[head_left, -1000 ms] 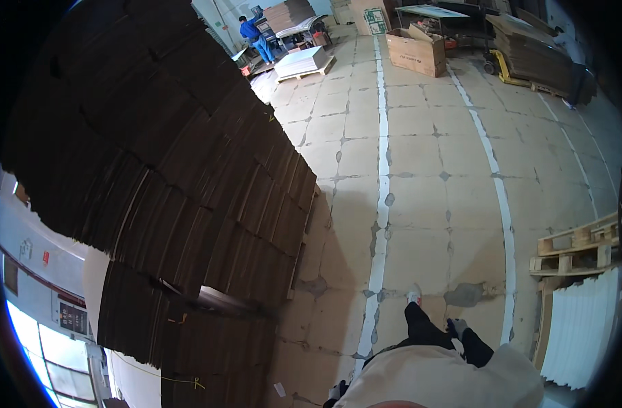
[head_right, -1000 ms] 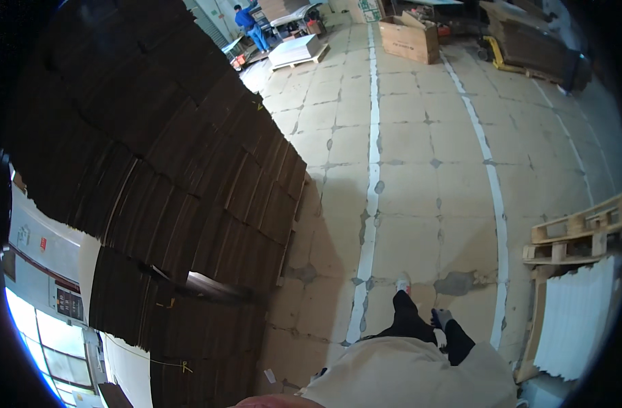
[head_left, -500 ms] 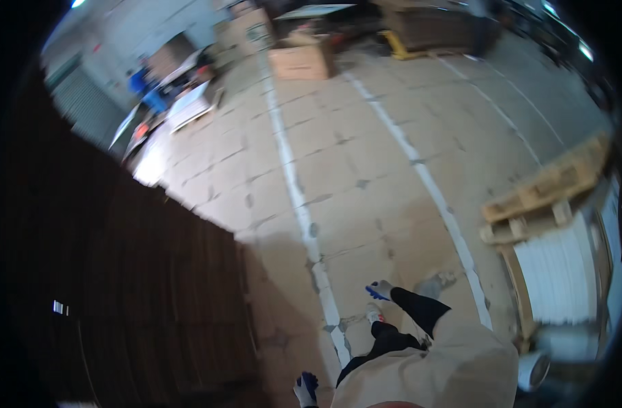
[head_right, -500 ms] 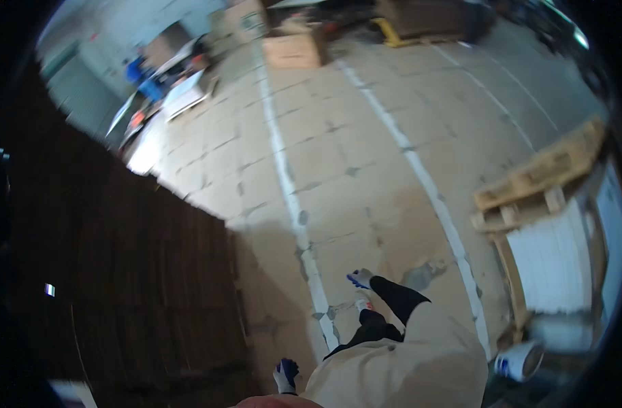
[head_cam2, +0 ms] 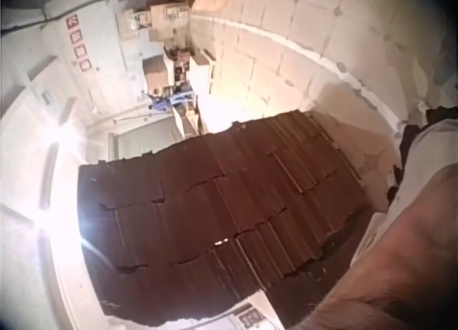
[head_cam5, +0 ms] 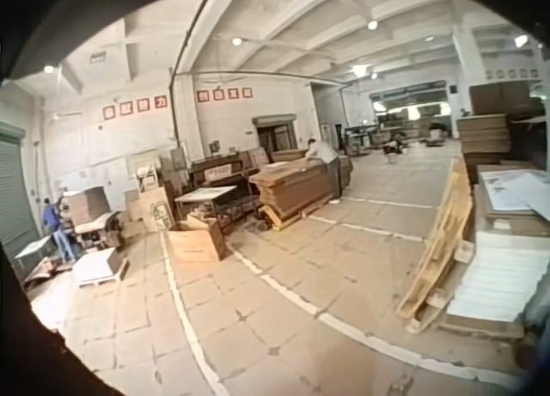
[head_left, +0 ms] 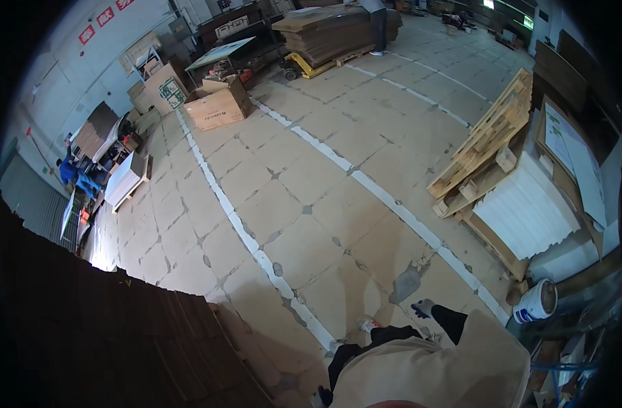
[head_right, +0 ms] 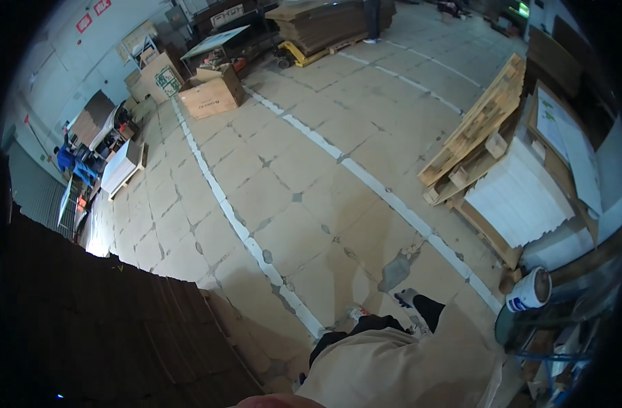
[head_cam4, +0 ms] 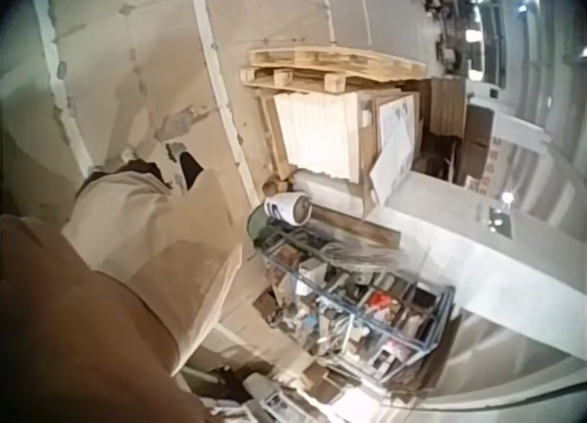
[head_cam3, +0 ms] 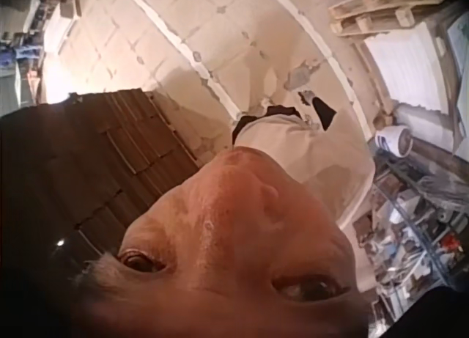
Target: Picking up large cardboard sheets from a tall stack and placing them onto a metal processing table.
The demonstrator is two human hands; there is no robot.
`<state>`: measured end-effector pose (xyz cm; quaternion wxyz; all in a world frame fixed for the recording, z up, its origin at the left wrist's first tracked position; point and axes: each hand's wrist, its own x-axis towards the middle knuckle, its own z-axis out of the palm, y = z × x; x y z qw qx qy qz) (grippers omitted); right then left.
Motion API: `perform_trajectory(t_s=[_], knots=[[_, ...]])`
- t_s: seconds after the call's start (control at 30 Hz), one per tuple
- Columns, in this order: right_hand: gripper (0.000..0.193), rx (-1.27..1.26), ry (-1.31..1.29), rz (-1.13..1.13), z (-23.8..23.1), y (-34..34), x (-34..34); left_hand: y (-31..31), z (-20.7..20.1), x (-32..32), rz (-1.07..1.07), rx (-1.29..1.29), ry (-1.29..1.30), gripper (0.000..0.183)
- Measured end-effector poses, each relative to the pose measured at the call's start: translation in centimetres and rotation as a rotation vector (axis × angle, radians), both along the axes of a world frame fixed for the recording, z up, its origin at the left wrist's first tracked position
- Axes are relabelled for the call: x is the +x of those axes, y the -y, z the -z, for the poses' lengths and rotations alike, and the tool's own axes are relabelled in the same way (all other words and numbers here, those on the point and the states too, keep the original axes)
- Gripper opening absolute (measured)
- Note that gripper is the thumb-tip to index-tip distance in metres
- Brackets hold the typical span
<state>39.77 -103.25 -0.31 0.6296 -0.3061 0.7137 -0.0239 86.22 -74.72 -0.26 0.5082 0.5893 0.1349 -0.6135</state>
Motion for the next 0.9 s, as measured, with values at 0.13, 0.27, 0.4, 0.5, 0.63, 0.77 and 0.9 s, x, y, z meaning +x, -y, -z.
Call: perform_trajectory(t_s=[0.13,0.27,0.4,0.5,0.63,0.77,0.9], knots=[[0.028,-0.025,0.000,0.189,0.0,-3.9,2.3,5.6,-0.4,8.8,0.152,-0.166,-0.042,0.025],[0.031,-0.051,0.137,0.331,0.4,-5.8,7.1,12.0,-4.7,12.3,0.219,-0.017,0.286,0.023],[0.028,-0.088,0.142,0.262,0.3,-6.1,10.7,10.0,-3.5,15.3,0.215,-0.124,0.186,0.021],[0.036,-0.125,-0.014,0.184,-1.4,-4.5,13.2,4.4,0.7,16.3,0.238,-0.256,-0.041,0.019],[0.036,-0.124,-0.055,0.081,-2.3,-3.1,14.3,-1.6,0.4,14.0,0.322,-0.019,0.029,0.018],[0.035,-0.100,-0.068,0.004,-2.0,-1.1,17.4,-3.4,-0.7,13.1,0.367,0.053,0.061,0.018],[0.035,-0.026,-0.037,-0.096,-1.8,1.4,21.3,-3.3,-2.1,13.8,0.369,0.059,0.093,0.017]])
